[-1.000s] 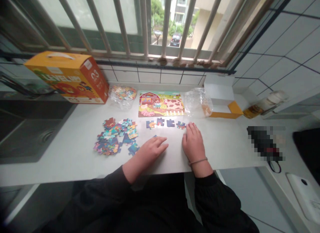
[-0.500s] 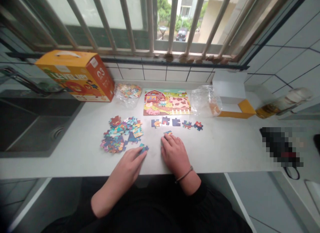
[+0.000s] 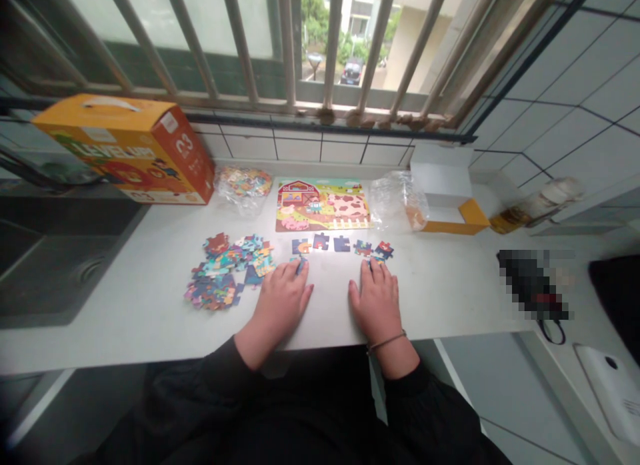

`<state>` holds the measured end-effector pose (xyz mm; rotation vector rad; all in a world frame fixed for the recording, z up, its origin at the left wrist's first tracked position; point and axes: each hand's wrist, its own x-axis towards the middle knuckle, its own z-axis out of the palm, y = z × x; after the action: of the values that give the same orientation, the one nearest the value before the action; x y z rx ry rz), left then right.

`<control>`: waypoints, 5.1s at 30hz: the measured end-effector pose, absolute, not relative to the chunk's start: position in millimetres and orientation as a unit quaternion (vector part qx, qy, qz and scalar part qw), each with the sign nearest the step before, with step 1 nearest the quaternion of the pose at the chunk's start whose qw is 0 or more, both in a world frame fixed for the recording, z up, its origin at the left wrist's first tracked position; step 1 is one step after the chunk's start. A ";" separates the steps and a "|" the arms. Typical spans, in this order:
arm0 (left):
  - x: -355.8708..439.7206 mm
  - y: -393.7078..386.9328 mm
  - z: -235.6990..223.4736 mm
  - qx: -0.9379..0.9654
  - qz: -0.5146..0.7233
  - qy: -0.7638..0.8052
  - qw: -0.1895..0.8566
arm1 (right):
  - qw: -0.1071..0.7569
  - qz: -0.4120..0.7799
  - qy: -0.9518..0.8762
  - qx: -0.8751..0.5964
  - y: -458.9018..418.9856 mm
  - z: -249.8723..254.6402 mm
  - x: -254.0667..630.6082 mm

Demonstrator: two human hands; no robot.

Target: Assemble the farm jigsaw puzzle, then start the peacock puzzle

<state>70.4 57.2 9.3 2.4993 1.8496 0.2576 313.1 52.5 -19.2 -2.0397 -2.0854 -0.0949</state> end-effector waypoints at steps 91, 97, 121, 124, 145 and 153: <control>168.4 102.4 -12.8 0.941 0.141 0.288 0.107 | 0.179 -0.097 -0.658 -0.725 87.5 -21.9 378.3; 166.1 112.5 -13.9 0.925 0.142 0.345 0.075 | 0.213 -0.076 -0.702 -0.676 82.2 -16.1 374.1; 54.0 87.3 15.1 0.778 0.114 0.617 -0.024 | 0.258 -0.054 -0.746 -0.611 86.2 -23.7 378.1; 0.9 102.9 18.6 0.689 0.094 0.717 -0.050 | 0.261 -0.052 -0.745 -0.611 86.3 -24.1 377.7; -28.6 49.7 7.5 0.862 0.060 0.504 0.008 | 0.226 0.043 -0.891 -0.392 34.6 -4.6 215.9; -58.9 48.3 7.9 0.867 0.032 0.497 0.019 | 0.127 0.122 -0.894 -0.411 38.4 -1.3 169.9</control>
<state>-58.9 48.3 7.9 2.6920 1.5432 0.1001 169.9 38.4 -1.3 -1.1972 -2.6023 0.3557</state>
